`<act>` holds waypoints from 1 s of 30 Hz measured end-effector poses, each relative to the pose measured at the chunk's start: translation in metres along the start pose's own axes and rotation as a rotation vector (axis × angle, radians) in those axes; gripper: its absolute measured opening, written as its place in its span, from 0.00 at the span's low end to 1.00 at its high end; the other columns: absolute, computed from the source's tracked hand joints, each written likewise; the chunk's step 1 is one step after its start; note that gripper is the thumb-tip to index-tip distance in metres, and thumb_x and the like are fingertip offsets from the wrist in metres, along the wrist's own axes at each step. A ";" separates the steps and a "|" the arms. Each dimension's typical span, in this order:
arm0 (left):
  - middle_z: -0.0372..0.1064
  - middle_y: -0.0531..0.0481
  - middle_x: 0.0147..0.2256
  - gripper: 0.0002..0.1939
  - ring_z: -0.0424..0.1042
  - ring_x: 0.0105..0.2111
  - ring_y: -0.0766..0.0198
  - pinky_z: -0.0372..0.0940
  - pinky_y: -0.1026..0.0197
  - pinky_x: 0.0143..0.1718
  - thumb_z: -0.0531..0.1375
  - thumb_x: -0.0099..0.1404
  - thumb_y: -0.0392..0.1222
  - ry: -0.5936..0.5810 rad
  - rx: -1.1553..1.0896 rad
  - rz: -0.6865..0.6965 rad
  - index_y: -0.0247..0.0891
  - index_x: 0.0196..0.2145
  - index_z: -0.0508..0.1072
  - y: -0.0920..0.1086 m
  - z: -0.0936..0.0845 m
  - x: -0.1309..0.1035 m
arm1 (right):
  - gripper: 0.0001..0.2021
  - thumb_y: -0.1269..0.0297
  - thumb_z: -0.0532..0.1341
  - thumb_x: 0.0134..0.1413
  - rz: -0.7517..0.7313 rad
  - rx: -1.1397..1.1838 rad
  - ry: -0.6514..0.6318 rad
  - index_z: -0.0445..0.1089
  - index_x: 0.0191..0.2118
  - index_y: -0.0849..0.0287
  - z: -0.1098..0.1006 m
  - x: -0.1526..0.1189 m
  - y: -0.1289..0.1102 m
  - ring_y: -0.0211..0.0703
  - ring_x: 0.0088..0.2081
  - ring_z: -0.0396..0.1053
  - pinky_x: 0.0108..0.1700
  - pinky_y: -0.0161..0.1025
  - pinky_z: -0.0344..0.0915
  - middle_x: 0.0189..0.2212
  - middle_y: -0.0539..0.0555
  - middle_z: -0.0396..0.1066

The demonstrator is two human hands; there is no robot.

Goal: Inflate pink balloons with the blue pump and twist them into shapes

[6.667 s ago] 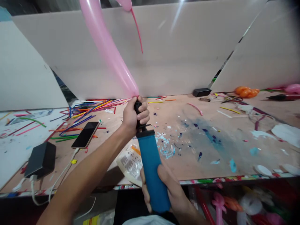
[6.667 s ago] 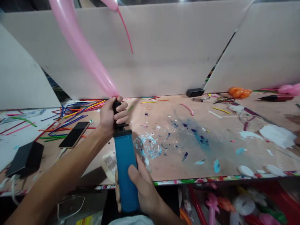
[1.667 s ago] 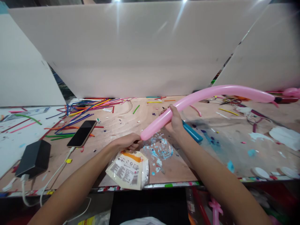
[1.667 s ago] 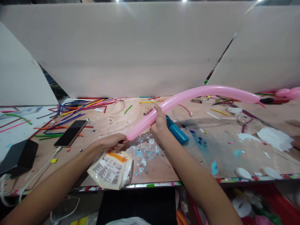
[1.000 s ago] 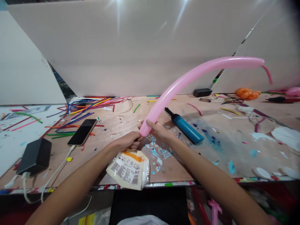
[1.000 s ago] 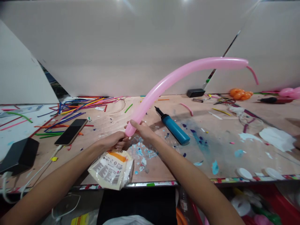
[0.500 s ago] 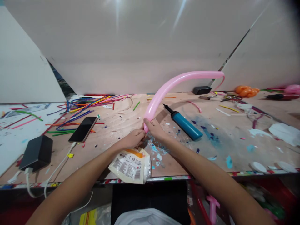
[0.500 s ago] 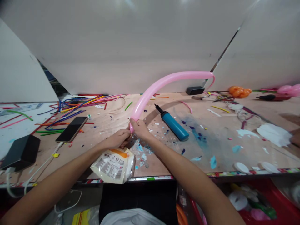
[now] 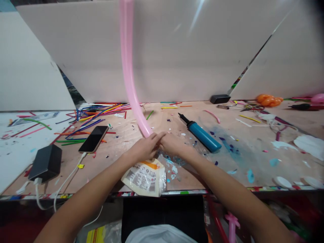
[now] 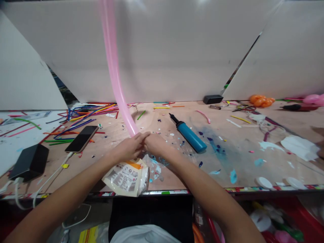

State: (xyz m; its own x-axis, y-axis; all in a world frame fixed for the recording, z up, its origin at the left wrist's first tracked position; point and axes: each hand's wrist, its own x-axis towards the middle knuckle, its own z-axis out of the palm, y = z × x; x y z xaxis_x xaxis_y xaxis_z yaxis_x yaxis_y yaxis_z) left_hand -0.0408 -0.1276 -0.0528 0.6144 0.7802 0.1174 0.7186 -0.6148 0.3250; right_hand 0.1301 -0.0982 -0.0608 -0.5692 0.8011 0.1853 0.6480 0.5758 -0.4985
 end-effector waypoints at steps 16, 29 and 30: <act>0.63 0.55 0.26 0.21 0.52 0.10 0.77 0.42 0.66 0.13 0.55 0.62 0.57 0.099 -1.360 -0.184 0.33 0.37 0.68 -0.009 -0.026 0.006 | 0.12 0.67 0.48 0.65 -0.211 -0.189 0.124 0.69 0.38 0.61 -0.032 -0.005 -0.005 0.44 0.36 0.66 0.39 0.38 0.55 0.36 0.59 0.74; 0.65 0.54 0.17 0.18 0.65 0.19 0.68 0.55 0.68 0.25 0.53 0.69 0.48 0.162 -0.400 -0.162 0.36 0.39 0.78 -0.018 -0.019 0.003 | 0.13 0.66 0.51 0.63 -0.059 -0.218 0.163 0.67 0.29 0.60 -0.022 -0.010 -0.019 0.40 0.28 0.64 0.31 0.38 0.49 0.27 0.56 0.73; 0.65 0.54 0.18 0.16 0.63 0.20 0.68 0.54 0.68 0.26 0.54 0.68 0.47 0.183 -0.334 -0.152 0.36 0.37 0.79 -0.019 -0.017 0.003 | 0.13 0.65 0.51 0.64 -0.067 -0.217 0.144 0.68 0.30 0.60 -0.020 -0.010 -0.021 0.40 0.28 0.65 0.31 0.38 0.49 0.28 0.56 0.74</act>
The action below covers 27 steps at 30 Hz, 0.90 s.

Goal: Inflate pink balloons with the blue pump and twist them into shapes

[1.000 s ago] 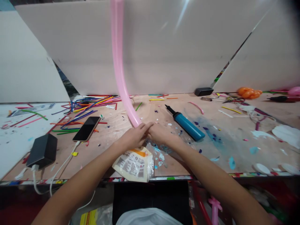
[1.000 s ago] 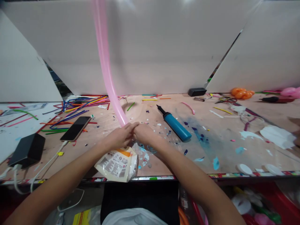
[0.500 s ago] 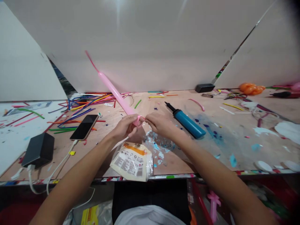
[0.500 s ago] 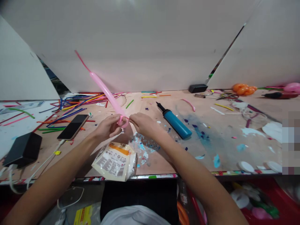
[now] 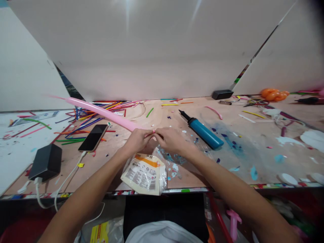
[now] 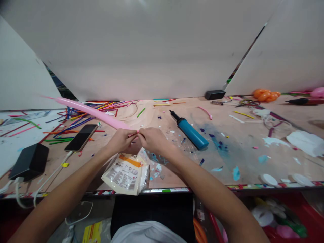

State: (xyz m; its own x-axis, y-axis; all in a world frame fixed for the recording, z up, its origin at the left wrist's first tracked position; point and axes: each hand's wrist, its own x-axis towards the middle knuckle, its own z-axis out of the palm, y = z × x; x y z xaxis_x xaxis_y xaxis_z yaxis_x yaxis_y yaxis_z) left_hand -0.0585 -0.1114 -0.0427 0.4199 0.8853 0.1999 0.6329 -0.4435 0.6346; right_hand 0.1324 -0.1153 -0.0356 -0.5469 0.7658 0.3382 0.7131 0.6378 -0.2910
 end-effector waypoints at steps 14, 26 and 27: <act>0.75 0.47 0.29 0.16 0.69 0.28 0.64 0.58 0.64 0.32 0.53 0.70 0.45 0.208 0.099 0.124 0.36 0.34 0.78 -0.008 0.023 -0.005 | 0.14 0.57 0.56 0.61 0.169 0.618 0.160 0.64 0.26 0.58 0.016 0.006 0.007 0.35 0.26 0.59 0.30 0.34 0.55 0.22 0.47 0.61; 0.75 0.43 0.42 0.16 0.73 0.44 0.62 0.67 0.61 0.46 0.55 0.70 0.45 0.410 -0.322 0.352 0.35 0.43 0.78 0.003 0.029 -0.002 | 0.18 0.52 0.67 0.50 0.225 1.271 0.128 0.68 0.44 0.53 0.024 0.005 0.011 0.25 0.17 0.58 0.19 0.31 0.58 0.41 0.46 0.71; 0.75 0.43 0.41 0.16 0.73 0.42 0.63 0.68 0.62 0.44 0.55 0.70 0.46 0.387 -0.344 0.339 0.35 0.44 0.78 0.003 0.030 -0.003 | 0.17 0.51 0.66 0.51 0.210 1.284 0.116 0.69 0.43 0.54 0.024 0.005 0.011 0.24 0.16 0.57 0.18 0.31 0.58 0.40 0.47 0.72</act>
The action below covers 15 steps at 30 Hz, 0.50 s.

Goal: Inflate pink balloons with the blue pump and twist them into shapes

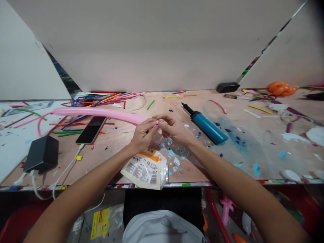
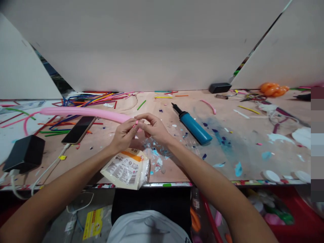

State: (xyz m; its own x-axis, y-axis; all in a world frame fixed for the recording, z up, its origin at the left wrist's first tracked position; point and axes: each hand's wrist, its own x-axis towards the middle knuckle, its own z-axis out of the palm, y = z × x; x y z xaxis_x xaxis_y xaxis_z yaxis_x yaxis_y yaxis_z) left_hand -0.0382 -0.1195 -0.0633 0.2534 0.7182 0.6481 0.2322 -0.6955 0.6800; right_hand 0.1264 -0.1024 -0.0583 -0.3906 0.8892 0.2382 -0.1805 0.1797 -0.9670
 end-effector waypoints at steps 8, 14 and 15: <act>0.66 0.54 0.21 0.18 0.63 0.16 0.73 0.59 0.69 0.19 0.53 0.71 0.50 -0.160 -0.132 -0.128 0.33 0.41 0.75 0.003 -0.009 0.001 | 0.18 0.49 0.69 0.46 0.026 -0.025 -0.007 0.71 0.36 0.58 0.002 -0.001 -0.001 0.28 0.14 0.57 0.15 0.30 0.55 0.22 0.43 0.67; 0.68 0.53 0.21 0.21 0.68 0.20 0.68 0.63 0.67 0.24 0.50 0.72 0.50 -0.261 -0.116 -0.161 0.32 0.49 0.72 0.003 -0.010 -0.001 | 0.17 0.47 0.63 0.53 -0.033 -0.235 0.006 0.72 0.35 0.58 -0.001 -0.003 -0.005 0.33 0.20 0.63 0.20 0.32 0.57 0.20 0.46 0.66; 0.69 0.53 0.23 0.21 0.69 0.21 0.68 0.64 0.66 0.24 0.50 0.72 0.50 -0.274 -0.121 -0.174 0.32 0.50 0.71 0.003 -0.010 -0.002 | 0.16 0.49 0.63 0.54 -0.085 -0.274 0.019 0.72 0.35 0.58 -0.001 -0.003 -0.005 0.36 0.26 0.68 0.25 0.33 0.61 0.25 0.49 0.70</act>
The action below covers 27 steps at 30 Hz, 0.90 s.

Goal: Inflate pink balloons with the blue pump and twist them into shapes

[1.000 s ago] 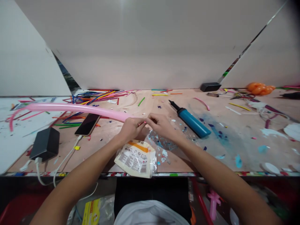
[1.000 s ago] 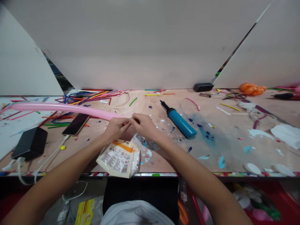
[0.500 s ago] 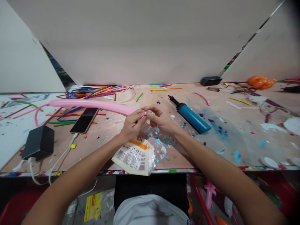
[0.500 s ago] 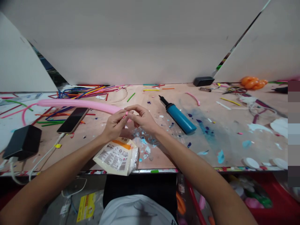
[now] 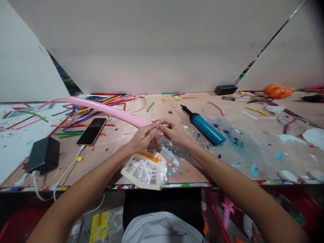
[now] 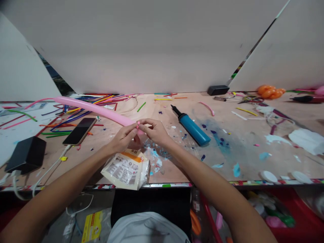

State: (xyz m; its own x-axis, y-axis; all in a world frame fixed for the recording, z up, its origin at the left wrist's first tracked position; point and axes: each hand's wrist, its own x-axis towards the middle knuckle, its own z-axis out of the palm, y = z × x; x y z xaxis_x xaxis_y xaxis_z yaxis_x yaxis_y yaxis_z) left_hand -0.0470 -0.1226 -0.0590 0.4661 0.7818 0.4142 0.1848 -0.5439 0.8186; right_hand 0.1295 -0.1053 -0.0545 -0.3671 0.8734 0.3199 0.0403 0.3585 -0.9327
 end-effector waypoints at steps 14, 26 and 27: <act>0.67 0.53 0.26 0.30 0.70 0.23 0.65 0.68 0.64 0.23 0.56 0.65 0.44 -0.046 -0.175 -0.253 0.31 0.62 0.58 0.010 0.010 -0.005 | 0.07 0.66 0.60 0.60 -0.418 -0.355 0.107 0.71 0.30 0.59 -0.007 -0.001 0.000 0.44 0.45 0.71 0.43 0.41 0.67 0.39 0.58 0.72; 0.73 0.49 0.32 0.30 0.73 0.27 0.63 0.64 0.62 0.28 0.52 0.64 0.37 -0.079 0.421 -0.099 0.32 0.63 0.54 0.015 0.013 0.000 | 0.05 0.72 0.56 0.56 -0.519 -0.839 0.234 0.67 0.32 0.57 -0.005 -0.001 0.003 0.43 0.39 0.72 0.39 0.39 0.67 0.41 0.58 0.73; 0.74 0.47 0.34 0.29 0.74 0.29 0.61 0.64 0.60 0.30 0.52 0.64 0.37 -0.055 0.549 -0.089 0.34 0.63 0.56 0.016 0.013 0.000 | 0.05 0.72 0.56 0.56 -0.528 -0.881 0.236 0.67 0.32 0.57 -0.006 -0.001 0.003 0.43 0.39 0.72 0.39 0.39 0.67 0.41 0.58 0.74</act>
State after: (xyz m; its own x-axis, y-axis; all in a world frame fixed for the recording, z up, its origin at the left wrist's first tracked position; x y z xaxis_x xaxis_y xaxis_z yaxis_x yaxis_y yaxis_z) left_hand -0.0326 -0.1350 -0.0509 0.4701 0.8229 0.3192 0.6424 -0.5670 0.5156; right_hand 0.1353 -0.1031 -0.0564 -0.3486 0.5446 0.7628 0.6237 0.7423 -0.2449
